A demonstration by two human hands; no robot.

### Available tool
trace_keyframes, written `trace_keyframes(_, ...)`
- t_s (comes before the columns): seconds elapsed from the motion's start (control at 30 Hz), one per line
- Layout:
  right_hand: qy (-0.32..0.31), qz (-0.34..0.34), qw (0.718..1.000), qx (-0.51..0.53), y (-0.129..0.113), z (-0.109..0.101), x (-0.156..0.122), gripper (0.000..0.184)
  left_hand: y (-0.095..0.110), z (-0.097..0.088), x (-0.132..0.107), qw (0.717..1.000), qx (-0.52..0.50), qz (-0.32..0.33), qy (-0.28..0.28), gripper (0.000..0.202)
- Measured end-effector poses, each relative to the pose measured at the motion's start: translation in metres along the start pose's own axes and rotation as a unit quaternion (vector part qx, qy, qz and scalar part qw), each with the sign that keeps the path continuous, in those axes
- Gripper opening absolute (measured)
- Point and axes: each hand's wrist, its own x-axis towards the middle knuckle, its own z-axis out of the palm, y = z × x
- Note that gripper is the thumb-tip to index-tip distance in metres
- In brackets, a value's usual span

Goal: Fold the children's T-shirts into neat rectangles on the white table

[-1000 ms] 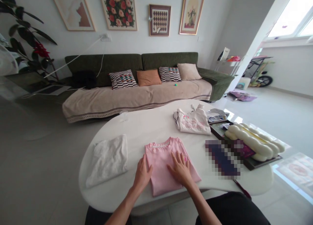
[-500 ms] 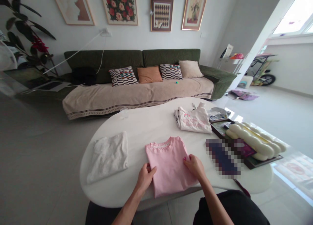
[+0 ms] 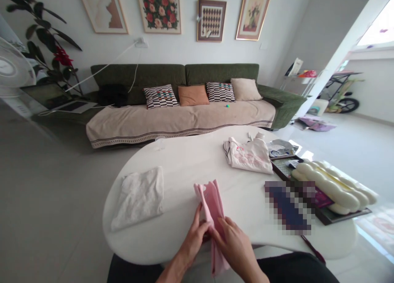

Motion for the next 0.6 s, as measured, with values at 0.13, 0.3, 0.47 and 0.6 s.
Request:
trace_keyframes(0.13, 0.003, 0.035, 0.999, 0.004, -0.004, 0.003, 0.001, 0.018, 0.015, 0.009, 0.008, 0.995, 0.064, 0.013, -0.079, 0.060)
trace_keyframes(0.3, 0.038, 0.085, 0.995, 0.030, 0.021, 0.002, 0.008, 0.028, 0.017, -0.025, 0.046, 0.937, 0.304, 0.166, 0.044, 0.044)
trace_keyframes(0.47, 0.092, 0.113, 0.988, 0.049, 0.055, -0.036, 0.027, 0.038, -0.011, -0.066, 0.077, 0.735, 0.604, 0.263, 0.157, 0.041)
trace_keyframes(0.6, 0.164, 0.187, 0.967, -0.045, 0.084, -0.094, 0.079, 0.039, -0.028, -0.073, 0.081, 0.646, 0.692, 0.269, 0.179, 0.043)
